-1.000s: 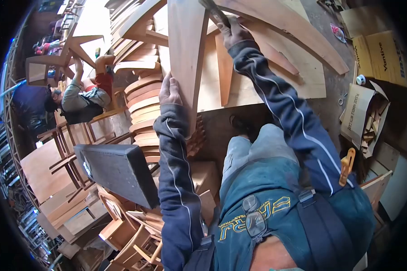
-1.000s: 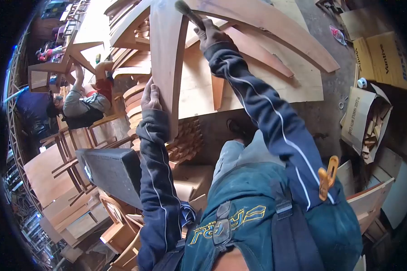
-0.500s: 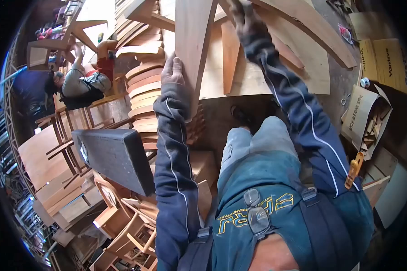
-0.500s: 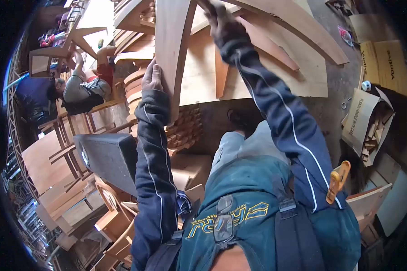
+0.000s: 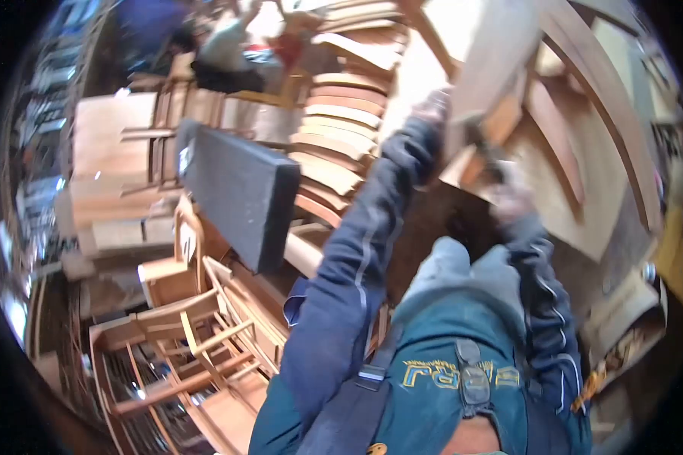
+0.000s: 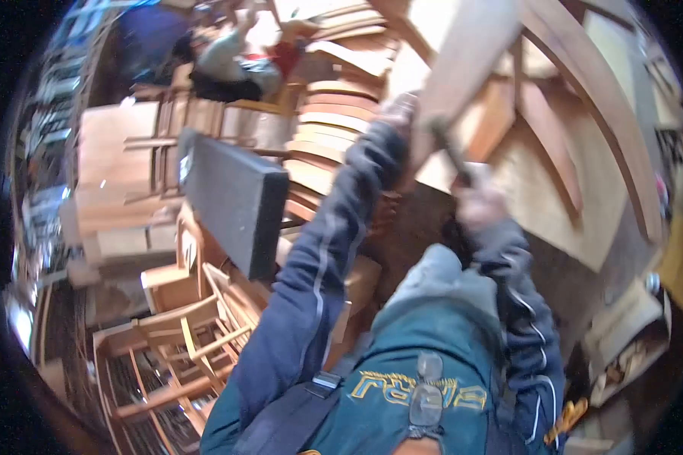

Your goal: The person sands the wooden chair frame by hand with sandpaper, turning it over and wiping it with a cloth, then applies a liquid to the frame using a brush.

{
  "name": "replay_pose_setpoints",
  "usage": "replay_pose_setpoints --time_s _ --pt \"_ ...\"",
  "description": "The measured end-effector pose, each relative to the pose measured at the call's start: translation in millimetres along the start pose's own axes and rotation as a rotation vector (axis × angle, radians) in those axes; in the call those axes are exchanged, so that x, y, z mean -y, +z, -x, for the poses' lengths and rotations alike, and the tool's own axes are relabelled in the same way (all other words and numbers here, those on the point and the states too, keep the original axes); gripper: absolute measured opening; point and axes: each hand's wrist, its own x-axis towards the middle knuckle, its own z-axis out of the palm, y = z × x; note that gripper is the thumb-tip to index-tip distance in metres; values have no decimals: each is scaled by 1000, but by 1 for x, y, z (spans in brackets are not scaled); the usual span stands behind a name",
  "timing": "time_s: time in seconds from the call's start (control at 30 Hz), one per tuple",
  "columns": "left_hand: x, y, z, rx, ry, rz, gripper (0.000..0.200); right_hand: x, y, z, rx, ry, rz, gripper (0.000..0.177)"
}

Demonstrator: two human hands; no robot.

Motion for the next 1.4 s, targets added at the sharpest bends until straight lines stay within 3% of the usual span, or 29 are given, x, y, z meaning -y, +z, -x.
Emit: replay_pose_setpoints --time_s 0.03,0.1,0.17,0.2,0.27,0.33,0.4,0.47,0.6,0.7,0.73,0.77,0.8,0.83,0.87,0.93,1.03,1.1,1.13,1.23,1.3,1.4 --pt "-8 5 1 22 -226 165 28 -12 -14 -16 -127 48 11 21" --pt "-26 4 7 -9 -120 147 33 -31 -39 -57 -327 144 -15 29" --pt "-27 6 5 -4 -193 81 32 -49 -54 -104 -482 255 19 38" --pt "-26 5 5 -1 -200 10 32 -61 -57 -124 -512 313 56 43" --pt "-30 5 4 16 -185 -24 33 -142 -40 -157 -318 373 163 43" --pt "-44 0 6 37 -224 -56 33 -225 -17 -155 -102 310 253 44" --pt "-33 5 2 13 -210 -116 31 -253 12 -141 -464 4 120 53" --pt "-34 4 3 4 -176 -56 29 -231 -5 -145 -482 67 126 50" --pt "25 28 -19 -35 -118 -239 34 -195 -21 -152 -418 223 176 42" --pt "-21 9 -3 20 -120 -256 41 -156 -8 -145 -395 285 214 37" --pt "-22 6 -10 99 -268 -226 43 -136 2 -136 -368 309 212 35" --pt "-18 6 -5 -14 -100 -142 39 -115 18 -118 -299 342 203 33" --pt "-2 8 -9 25 -128 115 35 -88 36 -83 -175 396 198 31" --pt "-35 0 0 59 -227 244 33 -59 52 -38 31 458 193 30" --pt "-31 -8 -3 126 -176 144 35 -20 60 7 317 448 174 28" --pt "-11 1 -8 107 -265 379 42 53 40 40 827 245 43 24" --pt "-9 3 -14 91 -235 436 42 67 9 34 930 112 8 27" --pt "-10 3 -16 65 -192 435 42 6 -9 -11 560 143 68 18" --pt "-9 2 -14 52 -175 435 43 -48 -19 -44 119 -213 5 19" --pt "-6 6 -15 17 -148 478 43 -93 -43 -109 -246 125 88 22" --pt "-4 6 -16 13 -145 513 43 -47 -25 -107 -242 104 222 24" --pt "-2 2 -21 17 -158 580 44 8 -8 -38 -56 46 -142 13"
